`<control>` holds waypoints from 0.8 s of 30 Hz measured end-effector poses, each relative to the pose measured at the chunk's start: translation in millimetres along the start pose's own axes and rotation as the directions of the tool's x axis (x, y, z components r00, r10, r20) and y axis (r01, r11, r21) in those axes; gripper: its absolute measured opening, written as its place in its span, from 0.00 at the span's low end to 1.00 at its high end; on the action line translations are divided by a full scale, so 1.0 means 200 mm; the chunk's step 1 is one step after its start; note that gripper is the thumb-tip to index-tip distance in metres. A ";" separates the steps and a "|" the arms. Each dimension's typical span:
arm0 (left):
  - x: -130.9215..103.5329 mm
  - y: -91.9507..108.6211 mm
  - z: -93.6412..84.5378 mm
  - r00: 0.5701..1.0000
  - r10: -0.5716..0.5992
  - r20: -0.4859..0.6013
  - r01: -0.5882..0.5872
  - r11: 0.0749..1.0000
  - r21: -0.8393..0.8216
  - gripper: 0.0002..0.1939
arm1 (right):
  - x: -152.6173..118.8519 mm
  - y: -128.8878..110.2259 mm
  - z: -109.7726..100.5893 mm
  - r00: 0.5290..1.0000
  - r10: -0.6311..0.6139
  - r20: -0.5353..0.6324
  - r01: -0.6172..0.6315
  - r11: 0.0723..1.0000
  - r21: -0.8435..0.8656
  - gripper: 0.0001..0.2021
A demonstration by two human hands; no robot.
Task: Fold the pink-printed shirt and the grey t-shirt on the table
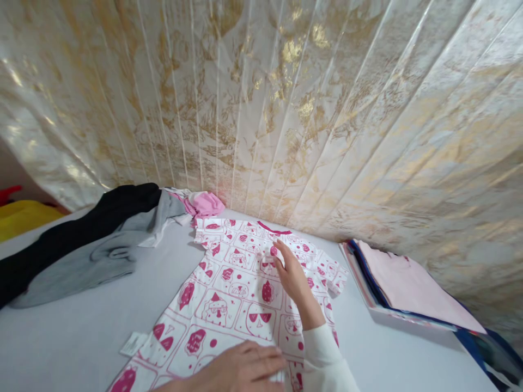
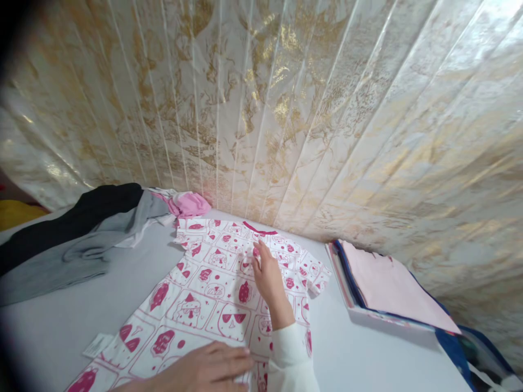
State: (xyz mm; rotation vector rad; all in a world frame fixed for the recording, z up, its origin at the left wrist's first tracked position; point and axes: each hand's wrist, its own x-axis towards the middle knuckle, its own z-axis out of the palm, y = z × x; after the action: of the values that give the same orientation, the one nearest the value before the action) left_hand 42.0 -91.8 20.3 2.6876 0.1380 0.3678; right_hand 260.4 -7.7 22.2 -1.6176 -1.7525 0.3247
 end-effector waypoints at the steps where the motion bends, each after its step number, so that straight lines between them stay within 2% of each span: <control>1: -0.01 -0.01 -0.04 0.997 -0.076 0.016 0.075 0.997 0.025 0.18 | -0.03 0.01 0.02 0.996 0.049 -0.076 -0.044 0.997 0.070 0.22; 4: -0.02 -0.06 -0.11 0.963 -0.245 0.110 0.240 0.969 0.059 0.30 | -0.10 0.07 0.07 0.968 0.158 -0.195 -0.112 0.967 0.230 0.20; 7: 0.00 -0.21 -0.12 0.949 -0.277 0.147 0.270 0.960 0.068 0.33 | -0.12 0.11 0.09 0.942 0.235 -0.240 -0.140 0.924 0.355 0.19; 9: 0.01 -0.36 -0.13 0.943 -0.320 0.089 0.308 0.943 0.127 0.32 | -0.11 0.11 0.09 0.923 0.284 -0.261 -0.155 0.892 0.424 0.18; 11: 0.01 -0.55 -0.17 0.917 -0.398 -0.008 0.390 0.894 0.219 0.31 | -0.11 0.11 0.08 0.912 0.310 -0.269 -0.164 0.877 0.452 0.17; 15: -0.04 -0.89 -0.34 0.795 -0.573 -0.201 0.606 0.738 0.297 0.30 | -0.10 0.11 0.08 0.914 0.314 -0.258 -0.174 0.876 0.450 0.18; 17: -0.03 -0.96 -0.41 0.737 -0.622 -0.265 0.676 0.675 0.296 0.31 | -0.10 0.12 0.08 0.922 0.303 -0.242 -0.182 0.889 0.421 0.18; 19: 0.00 -0.91 -0.41 0.708 -0.642 -0.294 0.706 0.642 0.298 0.32 | -0.10 0.12 0.08 0.925 0.296 -0.237 -0.192 0.904 0.381 0.19; 20: 0.03 -0.84 -0.38 0.717 -0.635 -0.287 0.697 0.651 0.301 0.32 | -0.10 0.11 0.08 0.925 0.295 -0.239 -0.195 0.910 0.366 0.19; 22: 0.07 -0.63 -0.26 0.779 -0.585 -0.226 0.627 0.714 0.312 0.32 | -0.11 0.11 0.08 0.925 0.293 -0.243 -0.195 0.913 0.357 0.20; 24: 0.08 -0.40 -0.12 0.907 -0.416 -0.063 0.416 0.866 0.276 0.35 | -0.11 0.10 0.07 0.923 0.298 -0.244 -0.192 0.905 0.379 0.20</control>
State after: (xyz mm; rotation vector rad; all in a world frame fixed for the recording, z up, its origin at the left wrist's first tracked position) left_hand 46.9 -7.6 11.6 2.8292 0.8169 0.2258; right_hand 264.7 -20.1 -7.4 -1.5356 -1.1864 0.4588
